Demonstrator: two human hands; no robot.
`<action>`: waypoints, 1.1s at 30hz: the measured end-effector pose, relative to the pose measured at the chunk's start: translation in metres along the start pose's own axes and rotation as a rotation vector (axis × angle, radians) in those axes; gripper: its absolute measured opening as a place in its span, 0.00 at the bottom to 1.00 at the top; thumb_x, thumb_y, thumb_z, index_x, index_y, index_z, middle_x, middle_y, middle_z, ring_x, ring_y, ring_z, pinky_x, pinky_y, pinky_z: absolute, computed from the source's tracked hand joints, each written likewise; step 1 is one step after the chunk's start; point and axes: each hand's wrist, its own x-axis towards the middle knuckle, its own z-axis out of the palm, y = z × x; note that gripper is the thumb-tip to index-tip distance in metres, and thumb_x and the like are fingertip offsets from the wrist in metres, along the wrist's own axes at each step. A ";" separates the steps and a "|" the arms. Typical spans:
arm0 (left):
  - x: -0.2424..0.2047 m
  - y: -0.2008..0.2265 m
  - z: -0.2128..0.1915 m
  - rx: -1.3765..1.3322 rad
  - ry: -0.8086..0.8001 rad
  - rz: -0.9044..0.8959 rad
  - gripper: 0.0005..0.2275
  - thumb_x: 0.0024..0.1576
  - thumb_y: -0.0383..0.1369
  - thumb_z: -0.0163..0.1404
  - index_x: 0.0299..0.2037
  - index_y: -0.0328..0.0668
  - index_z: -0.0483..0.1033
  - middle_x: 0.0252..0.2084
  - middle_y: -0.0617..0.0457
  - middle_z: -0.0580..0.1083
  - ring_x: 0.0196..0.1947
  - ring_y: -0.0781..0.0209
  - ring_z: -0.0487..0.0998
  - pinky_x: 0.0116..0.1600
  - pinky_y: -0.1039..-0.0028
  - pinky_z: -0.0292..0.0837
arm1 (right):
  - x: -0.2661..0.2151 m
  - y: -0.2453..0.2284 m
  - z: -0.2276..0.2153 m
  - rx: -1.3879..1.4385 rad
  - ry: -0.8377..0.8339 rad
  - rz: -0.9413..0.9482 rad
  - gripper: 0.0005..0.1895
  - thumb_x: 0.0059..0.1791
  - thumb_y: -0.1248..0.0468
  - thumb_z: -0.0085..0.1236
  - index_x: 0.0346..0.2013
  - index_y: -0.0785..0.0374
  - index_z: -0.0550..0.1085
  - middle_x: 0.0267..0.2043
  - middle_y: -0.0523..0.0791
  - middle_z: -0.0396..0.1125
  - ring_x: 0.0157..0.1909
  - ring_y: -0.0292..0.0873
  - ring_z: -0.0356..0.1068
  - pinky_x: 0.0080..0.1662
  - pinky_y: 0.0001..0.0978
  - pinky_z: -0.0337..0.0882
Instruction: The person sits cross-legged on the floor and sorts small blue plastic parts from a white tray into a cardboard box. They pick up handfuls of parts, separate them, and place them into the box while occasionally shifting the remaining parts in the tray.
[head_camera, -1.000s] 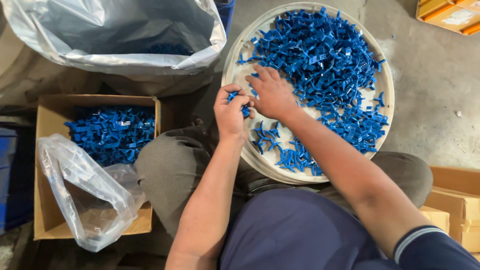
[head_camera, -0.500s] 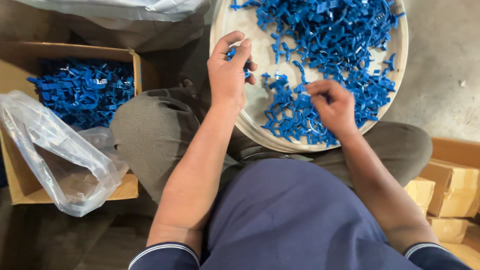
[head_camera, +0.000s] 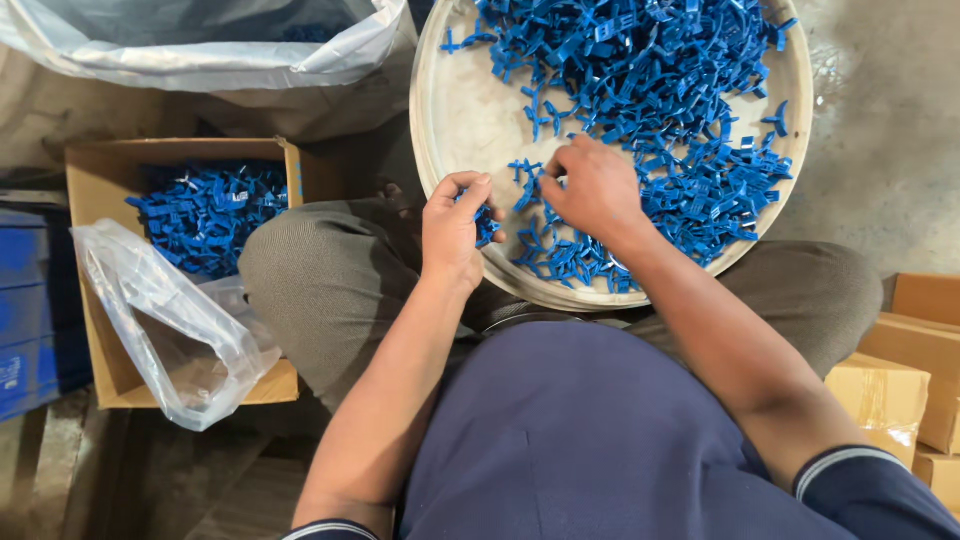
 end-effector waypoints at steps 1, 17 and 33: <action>0.001 -0.001 -0.004 0.048 0.014 -0.020 0.05 0.57 0.32 0.58 0.37 0.43 0.76 0.28 0.57 0.72 0.24 0.66 0.75 0.23 0.75 0.67 | -0.004 0.001 -0.002 0.058 -0.005 -0.028 0.10 0.47 0.57 0.64 0.28 0.60 0.78 0.35 0.49 0.70 0.42 0.56 0.71 0.43 0.49 0.70; 0.020 -0.032 -0.001 1.056 -0.261 0.498 0.15 0.51 0.38 0.67 0.38 0.35 0.80 0.25 0.54 0.75 0.24 0.67 0.76 0.31 0.74 0.71 | -0.049 0.001 -0.015 0.280 0.019 0.136 0.07 0.47 0.62 0.67 0.35 0.61 0.77 0.35 0.47 0.70 0.35 0.51 0.72 0.39 0.41 0.70; 0.017 -0.006 0.010 0.307 -0.024 0.035 0.07 0.56 0.34 0.59 0.37 0.41 0.76 0.24 0.59 0.71 0.17 0.73 0.68 0.17 0.80 0.59 | -0.039 -0.016 -0.016 -0.158 -0.183 -0.420 0.13 0.42 0.65 0.62 0.41 0.52 0.80 0.54 0.40 0.71 0.61 0.51 0.63 0.58 0.51 0.59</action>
